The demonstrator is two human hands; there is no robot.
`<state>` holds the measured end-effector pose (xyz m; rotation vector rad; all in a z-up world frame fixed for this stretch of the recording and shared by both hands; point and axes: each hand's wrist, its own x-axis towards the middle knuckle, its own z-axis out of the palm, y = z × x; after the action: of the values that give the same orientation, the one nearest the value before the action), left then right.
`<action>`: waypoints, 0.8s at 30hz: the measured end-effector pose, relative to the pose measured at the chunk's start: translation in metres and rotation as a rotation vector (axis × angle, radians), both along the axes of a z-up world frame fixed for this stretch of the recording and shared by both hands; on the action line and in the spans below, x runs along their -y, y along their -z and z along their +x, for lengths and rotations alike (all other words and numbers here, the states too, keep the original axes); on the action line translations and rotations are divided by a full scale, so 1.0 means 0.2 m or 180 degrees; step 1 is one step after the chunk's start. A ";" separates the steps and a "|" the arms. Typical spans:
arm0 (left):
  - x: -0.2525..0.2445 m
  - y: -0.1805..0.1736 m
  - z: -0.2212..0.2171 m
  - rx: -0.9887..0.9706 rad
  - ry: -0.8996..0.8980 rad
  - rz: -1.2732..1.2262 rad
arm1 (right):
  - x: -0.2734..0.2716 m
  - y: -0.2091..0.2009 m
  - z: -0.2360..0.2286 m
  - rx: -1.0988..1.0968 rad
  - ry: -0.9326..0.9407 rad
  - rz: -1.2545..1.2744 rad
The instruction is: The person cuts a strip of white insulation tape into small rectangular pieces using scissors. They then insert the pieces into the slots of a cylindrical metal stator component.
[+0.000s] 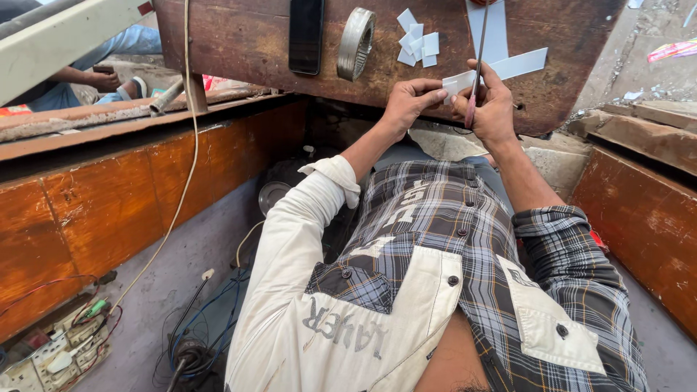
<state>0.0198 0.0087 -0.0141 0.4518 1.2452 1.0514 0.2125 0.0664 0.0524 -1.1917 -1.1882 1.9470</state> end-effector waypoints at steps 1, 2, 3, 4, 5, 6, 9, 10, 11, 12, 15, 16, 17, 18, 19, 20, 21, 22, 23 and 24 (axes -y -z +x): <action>0.00 0.01 0.00 0.0035 -0.0044 0.0029 | 0.00 0.01 -0.01 0.0047 -0.0001 0.0065; 0.00 0.03 0.00 0.0070 -0.0089 0.0058 | 0.01 0.02 -0.02 0.0094 -0.0003 0.0130; 0.00 0.04 0.01 0.0111 -0.0130 0.0081 | 0.02 0.02 -0.01 0.0154 0.0066 0.0244; 0.00 0.05 0.01 0.0042 -0.0172 0.0114 | 0.05 0.03 0.01 0.0214 0.0135 0.0358; 0.00 0.05 0.00 -0.0036 -0.0217 0.0154 | 0.07 0.03 0.02 0.0265 0.0200 0.0478; -0.01 0.06 -0.01 -0.0115 -0.0261 0.0193 | 0.10 0.03 0.05 0.0340 0.0161 0.0379; -0.04 0.05 -0.04 -0.0226 -0.0334 0.0072 | 0.25 0.01 0.22 0.0403 -0.0097 -0.0026; -0.05 0.04 -0.06 -0.0253 -0.0325 0.0037 | 0.29 0.01 0.26 0.0345 -0.0246 -0.0230; -0.07 0.03 -0.08 -0.0275 -0.0310 0.0007 | 0.33 0.01 0.30 0.0349 -0.0448 -0.0462; -0.08 0.02 -0.09 -0.0297 -0.0294 -0.0023 | 0.36 0.02 0.34 0.0352 -0.0652 -0.0693; -0.11 -0.01 -0.10 -0.0279 -0.0270 -0.0052 | 0.37 0.07 0.35 0.0302 -0.0829 -0.1269; -0.12 -0.02 -0.09 -0.0264 -0.0246 -0.0057 | 0.36 0.08 0.34 0.0274 -0.0814 -0.1437; -0.13 -0.04 -0.08 -0.0255 -0.0216 -0.0055 | 0.34 0.09 0.31 0.0151 -0.0749 -0.1445; -0.14 -0.05 -0.08 -0.0245 -0.0185 -0.0053 | 0.32 0.09 0.29 0.0029 -0.0684 -0.1452; -0.14 -0.07 -0.07 -0.0260 -0.0174 -0.0051 | 0.30 0.08 0.26 -0.0090 -0.0621 -0.1460; -0.14 -0.08 -0.06 -0.0274 -0.0163 -0.0049 | 0.28 0.07 0.23 -0.0089 -0.0567 -0.1406; -0.14 -0.09 -0.05 -0.0284 -0.0158 -0.0048 | 0.27 0.06 0.21 -0.0080 -0.0518 -0.1354; -0.14 -0.10 -0.05 -0.0280 -0.0163 -0.0077 | 0.26 0.04 0.20 -0.0072 -0.0469 -0.1302; -0.13 -0.11 -0.04 -0.0278 -0.0180 -0.0107 | 0.25 0.02 0.19 -0.0082 -0.0481 -0.1292; -0.13 -0.11 -0.04 -0.0276 -0.0197 -0.0137 | 0.24 0.01 0.18 -0.0091 -0.0493 -0.1282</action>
<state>0.0123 0.0349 0.0081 0.4320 1.3635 1.0645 0.2484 0.0177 0.0510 -1.2911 -0.9210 2.3920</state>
